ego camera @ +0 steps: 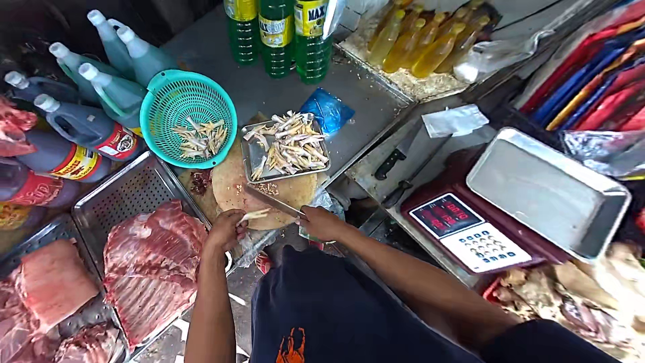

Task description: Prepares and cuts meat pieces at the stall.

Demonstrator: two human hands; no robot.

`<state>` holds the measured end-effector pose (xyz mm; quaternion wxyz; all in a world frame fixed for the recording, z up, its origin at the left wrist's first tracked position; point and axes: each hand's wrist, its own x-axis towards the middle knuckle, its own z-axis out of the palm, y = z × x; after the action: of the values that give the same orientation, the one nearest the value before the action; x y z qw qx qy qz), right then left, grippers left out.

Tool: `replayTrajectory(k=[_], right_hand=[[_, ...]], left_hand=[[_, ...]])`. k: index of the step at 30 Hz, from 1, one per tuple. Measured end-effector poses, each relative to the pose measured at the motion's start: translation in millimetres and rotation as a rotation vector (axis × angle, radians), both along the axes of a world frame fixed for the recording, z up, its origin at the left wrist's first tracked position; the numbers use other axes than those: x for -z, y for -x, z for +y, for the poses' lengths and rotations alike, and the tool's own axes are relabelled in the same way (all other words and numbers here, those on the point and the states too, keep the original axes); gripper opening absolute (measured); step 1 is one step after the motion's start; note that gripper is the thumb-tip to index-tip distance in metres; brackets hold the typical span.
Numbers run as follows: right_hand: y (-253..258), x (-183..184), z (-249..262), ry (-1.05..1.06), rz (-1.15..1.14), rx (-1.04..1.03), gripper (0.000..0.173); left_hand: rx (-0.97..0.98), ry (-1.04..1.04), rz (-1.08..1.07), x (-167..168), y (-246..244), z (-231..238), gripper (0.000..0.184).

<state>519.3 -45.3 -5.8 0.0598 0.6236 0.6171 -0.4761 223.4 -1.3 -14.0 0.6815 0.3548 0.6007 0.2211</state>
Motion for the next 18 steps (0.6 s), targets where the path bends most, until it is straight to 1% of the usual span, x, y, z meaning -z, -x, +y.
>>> replayTrajectory(k=[1, 2, 3, 4, 6, 9, 11, 12, 15, 16, 18], right_hand=[[-1, -2, 3, -0.006, -0.023, 0.003, 0.040], [-3, -5, 5, -0.014, -0.037, -0.004, 0.040], [-5, -8, 7, -0.024, -0.043, -0.020, 0.040], [-7, -12, 8, -0.033, -0.041, -0.035, 0.041], [-4, -21, 9, -0.069, -0.020, -0.048, 0.040], [14, -40, 11, -0.200, 0.014, -0.027, 0.041], [22, -37, 1, -0.270, 0.023, -0.006, 0.043], [23, -30, -6, -0.259, -0.009, -0.018, 0.046], [18, 1, -17, -0.087, -0.181, -0.117, 0.047], [15, 3, -18, -0.057, -0.210, -0.128, 0.047], [12, -11, -15, -0.055, -0.204, -0.107, 0.047]], left_hand=[[0.032, -0.036, 0.163, 14, -5, 3, 0.019], [0.115, -0.113, 0.403, 21, -9, 6, 0.022], [0.222, -0.168, 0.612, 18, -14, 8, 0.029], [0.314, -0.215, 0.738, 14, -20, 8, 0.032], [0.434, -0.307, 0.883, 16, -27, 4, 0.032], [0.470, -0.409, 0.962, 25, -32, 5, 0.026], [0.511, -0.455, 0.987, 29, -34, 5, 0.024], [0.540, -0.477, 0.992, 29, -34, 5, 0.024], [0.641, -0.469, 1.030, 24, -35, 7, 0.030], [0.673, -0.469, 1.050, 22, -36, 6, 0.031], [0.717, -0.444, 1.067, 15, -37, 1, 0.032]])
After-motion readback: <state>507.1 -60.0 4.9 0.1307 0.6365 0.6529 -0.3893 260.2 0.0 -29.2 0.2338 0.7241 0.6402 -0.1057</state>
